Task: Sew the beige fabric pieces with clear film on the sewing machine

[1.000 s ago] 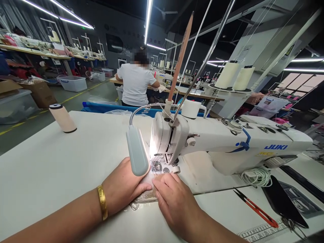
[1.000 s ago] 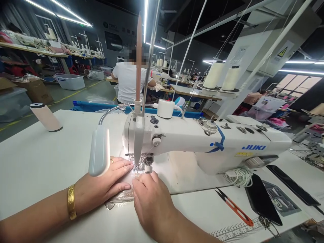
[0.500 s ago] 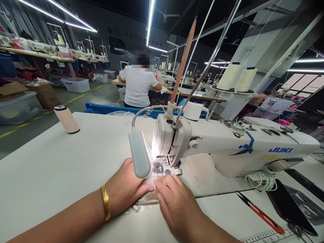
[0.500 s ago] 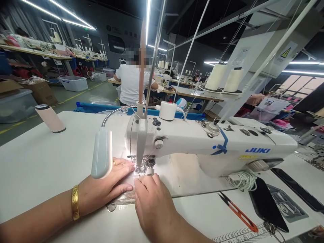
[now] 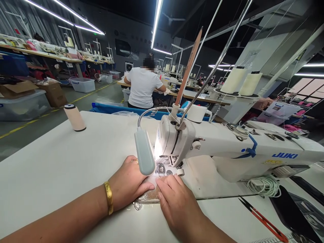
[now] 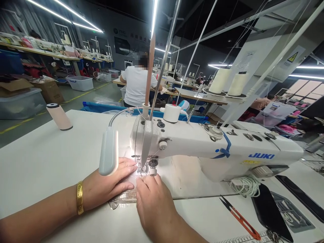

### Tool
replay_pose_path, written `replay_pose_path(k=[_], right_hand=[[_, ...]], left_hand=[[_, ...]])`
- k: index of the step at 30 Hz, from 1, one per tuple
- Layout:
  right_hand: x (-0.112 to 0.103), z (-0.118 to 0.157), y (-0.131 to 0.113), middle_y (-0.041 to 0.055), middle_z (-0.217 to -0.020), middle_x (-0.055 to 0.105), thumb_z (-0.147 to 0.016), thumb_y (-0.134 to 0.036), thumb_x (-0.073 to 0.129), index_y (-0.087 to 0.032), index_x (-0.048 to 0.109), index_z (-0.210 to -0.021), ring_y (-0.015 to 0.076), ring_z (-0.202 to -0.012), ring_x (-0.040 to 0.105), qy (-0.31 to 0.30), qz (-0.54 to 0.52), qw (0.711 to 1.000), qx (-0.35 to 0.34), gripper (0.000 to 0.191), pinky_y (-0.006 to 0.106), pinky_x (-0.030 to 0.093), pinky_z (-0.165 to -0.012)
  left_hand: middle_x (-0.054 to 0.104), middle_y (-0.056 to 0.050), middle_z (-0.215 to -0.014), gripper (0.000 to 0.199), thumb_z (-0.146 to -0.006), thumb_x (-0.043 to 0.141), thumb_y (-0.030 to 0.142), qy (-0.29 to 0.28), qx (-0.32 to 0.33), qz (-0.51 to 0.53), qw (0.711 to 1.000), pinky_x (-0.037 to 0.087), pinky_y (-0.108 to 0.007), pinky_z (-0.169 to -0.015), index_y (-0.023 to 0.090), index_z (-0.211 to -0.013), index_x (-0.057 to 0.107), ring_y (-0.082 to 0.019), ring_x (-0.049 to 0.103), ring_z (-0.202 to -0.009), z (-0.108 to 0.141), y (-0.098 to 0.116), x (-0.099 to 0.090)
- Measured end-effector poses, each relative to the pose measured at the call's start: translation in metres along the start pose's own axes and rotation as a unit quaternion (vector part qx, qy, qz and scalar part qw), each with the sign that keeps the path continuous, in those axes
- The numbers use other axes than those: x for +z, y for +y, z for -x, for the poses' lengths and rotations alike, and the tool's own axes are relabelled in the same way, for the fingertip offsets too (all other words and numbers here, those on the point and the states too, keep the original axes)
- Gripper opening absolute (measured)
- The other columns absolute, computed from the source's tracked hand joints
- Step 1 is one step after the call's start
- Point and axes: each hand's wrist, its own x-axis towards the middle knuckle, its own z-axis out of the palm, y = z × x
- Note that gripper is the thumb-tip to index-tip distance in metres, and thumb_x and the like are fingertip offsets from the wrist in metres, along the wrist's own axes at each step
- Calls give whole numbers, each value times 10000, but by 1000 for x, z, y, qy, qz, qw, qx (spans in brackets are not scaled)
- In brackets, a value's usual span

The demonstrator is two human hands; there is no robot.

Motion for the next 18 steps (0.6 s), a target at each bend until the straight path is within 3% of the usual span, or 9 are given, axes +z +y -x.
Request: replay_pose_path(k=[3,7,18], right_hand=[[1,-1,1,80,-930,633,-1008,-108,467,-175,668,-1150,260,-818,539,-3,-5,1000,11,255,381,469,-687],[0,-1,2,83,-960,645,-996,-104,486,-184,665,-1185,269,-841,554,-16,-14,1000,20,272,385,475,-685],[-4,0,2,73,-918,611,-1012,-105,471,-195,691,-1194,253,-810,542,-16,-33,999,11,299,368,477,-679]], left_hand=[[766,-76,-1154,150,-1053,568,284,-2,31,9,999,491,-457,-974,224,-1019,701,-287,691,-1070,-3,8,-10],[764,-44,-1027,306,-1095,456,183,-12,74,59,995,493,-355,-851,224,-925,708,-208,683,-902,-3,16,-22],[762,-44,-1067,203,-1061,551,214,-32,68,83,994,476,-334,-804,220,-961,727,-221,693,-918,-1,12,-23]])
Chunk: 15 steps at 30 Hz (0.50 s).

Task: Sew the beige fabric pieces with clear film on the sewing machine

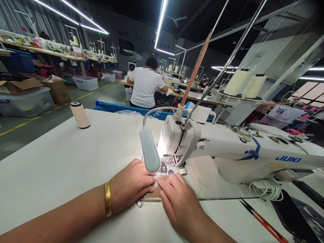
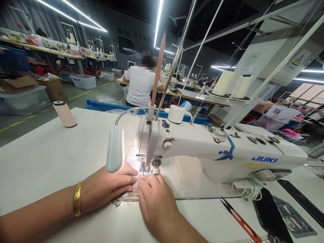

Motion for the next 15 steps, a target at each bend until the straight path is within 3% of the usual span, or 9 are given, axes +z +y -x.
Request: replay_pose_path(k=[8,15], right_hand=[[-4,-2,3,71,-915,622,-1039,-120,442,-197,697,-1164,256,-823,556,-8,0,1000,16,294,369,492,-678],[-5,-5,4,55,-910,662,-1045,-96,424,-215,656,-1235,239,-798,589,31,-10,999,-2,323,372,526,-708]], left_hand=[[769,-49,-1078,186,-1055,552,222,0,-35,-26,999,495,-363,-841,218,-988,725,-242,696,-965,-2,1,4],[768,-42,-1059,154,-1032,569,180,-7,-21,-23,999,502,-372,-846,202,-1006,719,-252,685,-974,-4,-2,4]])
